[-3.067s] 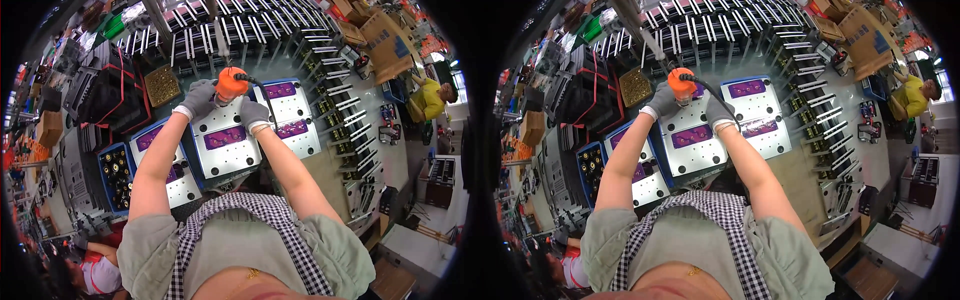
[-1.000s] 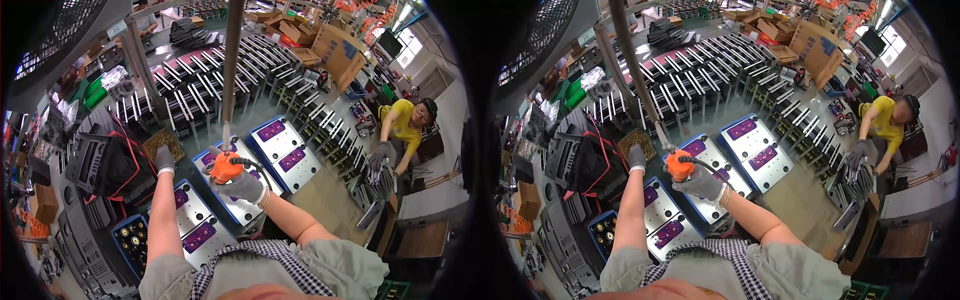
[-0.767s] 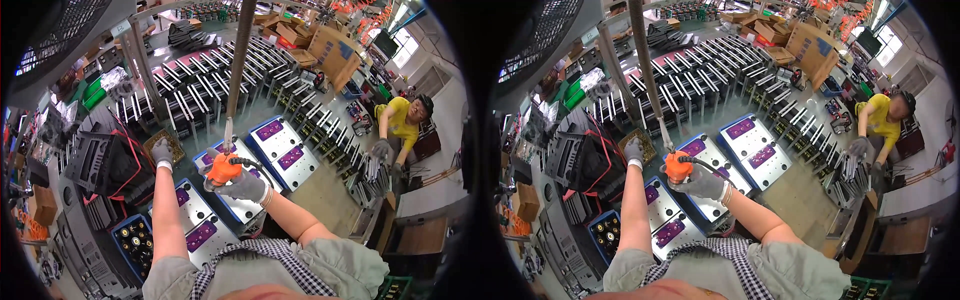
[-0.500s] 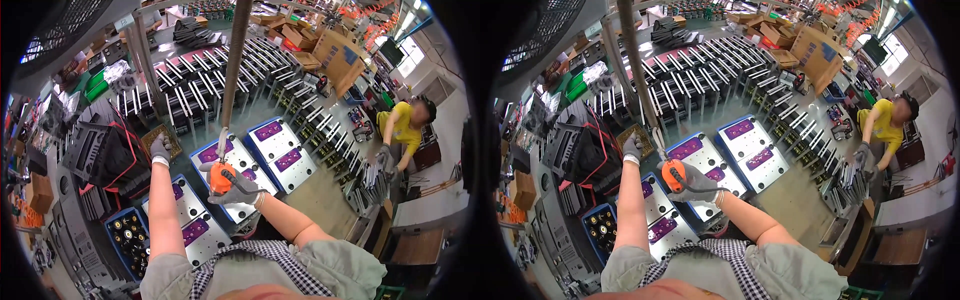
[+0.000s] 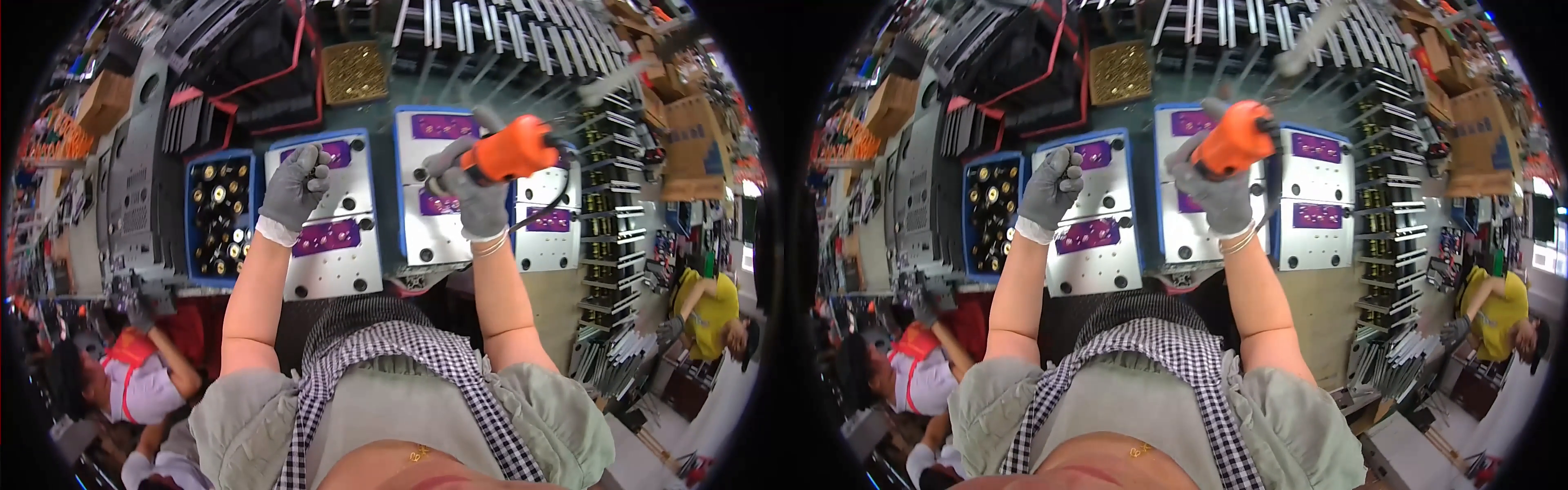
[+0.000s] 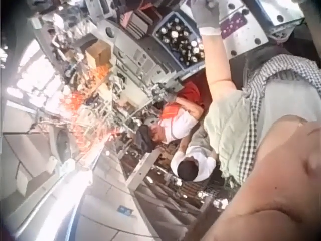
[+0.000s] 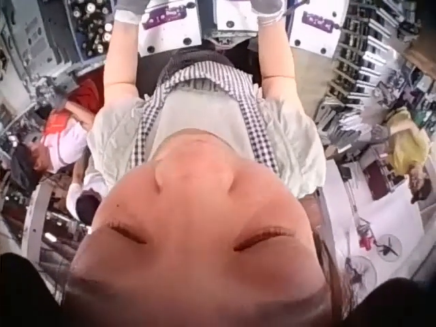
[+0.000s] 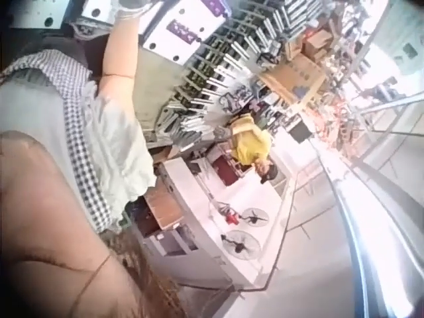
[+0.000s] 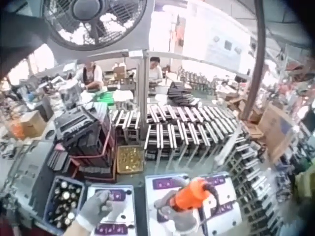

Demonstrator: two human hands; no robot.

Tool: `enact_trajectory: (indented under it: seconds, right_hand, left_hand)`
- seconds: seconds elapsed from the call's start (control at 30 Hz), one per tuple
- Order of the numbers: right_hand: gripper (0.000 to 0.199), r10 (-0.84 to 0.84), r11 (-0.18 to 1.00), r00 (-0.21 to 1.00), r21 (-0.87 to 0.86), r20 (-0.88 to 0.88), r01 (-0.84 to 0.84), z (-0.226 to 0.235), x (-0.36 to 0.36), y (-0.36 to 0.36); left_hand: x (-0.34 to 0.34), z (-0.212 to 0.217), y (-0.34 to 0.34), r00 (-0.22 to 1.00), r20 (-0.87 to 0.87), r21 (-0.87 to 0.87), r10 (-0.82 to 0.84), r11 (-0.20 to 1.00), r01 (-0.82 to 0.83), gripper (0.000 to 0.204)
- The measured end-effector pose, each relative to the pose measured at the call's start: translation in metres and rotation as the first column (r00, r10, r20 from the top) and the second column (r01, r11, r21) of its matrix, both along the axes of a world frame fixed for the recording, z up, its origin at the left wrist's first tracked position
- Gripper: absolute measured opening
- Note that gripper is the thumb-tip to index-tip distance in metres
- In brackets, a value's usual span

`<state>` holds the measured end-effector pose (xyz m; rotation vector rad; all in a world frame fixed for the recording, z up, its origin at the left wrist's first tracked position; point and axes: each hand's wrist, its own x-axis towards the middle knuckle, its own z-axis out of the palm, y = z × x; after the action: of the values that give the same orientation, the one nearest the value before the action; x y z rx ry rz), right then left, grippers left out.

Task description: Assembling electronic components by attaching panels to a housing base using a power screwdriver.

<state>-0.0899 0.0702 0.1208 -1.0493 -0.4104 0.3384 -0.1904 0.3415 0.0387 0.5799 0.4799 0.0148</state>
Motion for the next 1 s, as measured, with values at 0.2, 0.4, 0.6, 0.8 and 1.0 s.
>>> enact_trajectory:
  seconds: [0.2,0.4,0.6,0.8,1.0]
  right_hand:
    - [0.085,-0.06,0.963,0.973,0.269,0.224,-0.003,0.03,0.001,0.055]
    - [0.083,-0.027,0.91,0.971,0.407,0.236,-0.073,0.041,-0.024,0.104]
    - [0.086,-0.086,0.932,0.96,0.361,0.266,-0.017,0.042,-0.032,0.123]
    - [0.074,-0.166,0.955,0.917,0.291,0.363,0.058,0.039,-0.037,0.133]
    - [0.074,-0.112,0.951,0.923,0.308,0.368,-0.008,0.039,-0.035,0.135]
  left_hand:
    - [-0.031,-0.012,0.001,0.999,-0.024,0.021,-0.026,0.999,0.026,0.018]
    - [-0.023,-0.015,-0.01,0.994,-0.107,0.045,-0.029,0.998,0.034,0.045]
    - [-0.024,-0.008,0.002,0.991,-0.032,-0.027,-0.127,0.992,0.126,0.051]
    - [-0.024,-0.002,0.008,0.983,-0.064,0.008,-0.171,0.985,0.172,0.056]
    - [-0.03,-0.001,0.011,0.981,0.009,0.12,-0.195,0.974,0.193,0.061]
